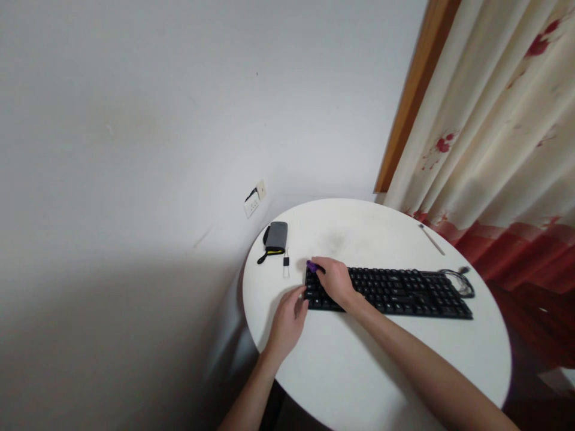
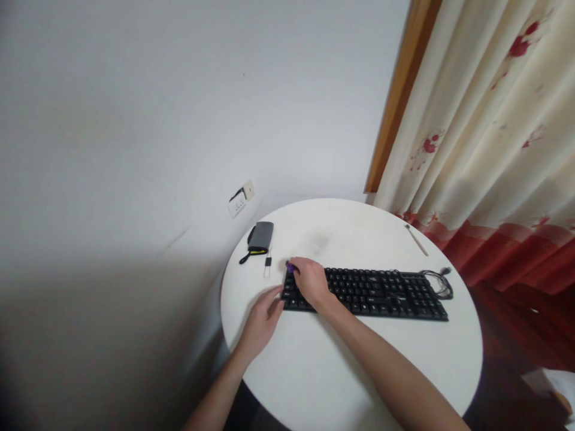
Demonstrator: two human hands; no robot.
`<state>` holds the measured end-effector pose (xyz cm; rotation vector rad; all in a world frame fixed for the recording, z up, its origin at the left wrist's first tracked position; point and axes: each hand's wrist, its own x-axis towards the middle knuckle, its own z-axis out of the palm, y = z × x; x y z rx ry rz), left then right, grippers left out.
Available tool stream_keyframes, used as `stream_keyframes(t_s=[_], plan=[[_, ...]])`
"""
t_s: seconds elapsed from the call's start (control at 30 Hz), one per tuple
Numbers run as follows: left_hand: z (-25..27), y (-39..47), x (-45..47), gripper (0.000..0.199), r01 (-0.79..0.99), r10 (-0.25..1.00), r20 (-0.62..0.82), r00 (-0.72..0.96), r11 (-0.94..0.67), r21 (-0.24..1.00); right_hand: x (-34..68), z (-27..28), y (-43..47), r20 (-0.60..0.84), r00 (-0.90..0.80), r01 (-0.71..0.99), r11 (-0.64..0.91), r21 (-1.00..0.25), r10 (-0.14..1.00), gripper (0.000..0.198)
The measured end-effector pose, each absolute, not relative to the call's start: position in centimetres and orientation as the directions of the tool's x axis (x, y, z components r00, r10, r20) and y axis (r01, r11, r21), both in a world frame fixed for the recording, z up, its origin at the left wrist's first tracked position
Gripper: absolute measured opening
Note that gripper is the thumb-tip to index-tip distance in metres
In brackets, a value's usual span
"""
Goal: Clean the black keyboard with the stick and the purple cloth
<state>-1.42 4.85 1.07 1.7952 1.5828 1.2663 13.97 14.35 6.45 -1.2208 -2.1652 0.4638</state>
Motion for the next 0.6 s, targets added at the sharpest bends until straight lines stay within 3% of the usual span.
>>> stream_keyframes(t_s=[0.1, 0.2, 0.47, 0.6], plan=[[1.1, 4.6, -1.3, 0.035, 0.596, 0.926, 0.375, -0.036, -0.282, 0.752, 13.1, 6.7, 14.5, 0.233, -0.522, 0.731, 0.571, -0.374, 0.821, 0.033], [1.1, 4.5, -1.3, 0.036, 0.622, 0.919, 0.395, -0.023, -0.296, 0.725, 12.9, 6.8, 14.1, 0.178, -0.608, 0.722, 0.632, -0.282, 0.774, 0.031], [0.6, 4.8, -1.5, 0.038, 0.648, 0.917, 0.398, -0.011, -0.296, 0.701, 14.4, 5.7, 11.2, 0.215, -0.698, 0.611, 0.725, -0.319, 0.683, 0.033], [0.5, 4.9, -1.6, 0.037, 0.641, 0.919, 0.393, -0.012, -0.295, 0.708, 14.5, 6.1, 10.9, 0.2, -0.652, 0.644, 0.673, -0.365, 0.732, 0.036]])
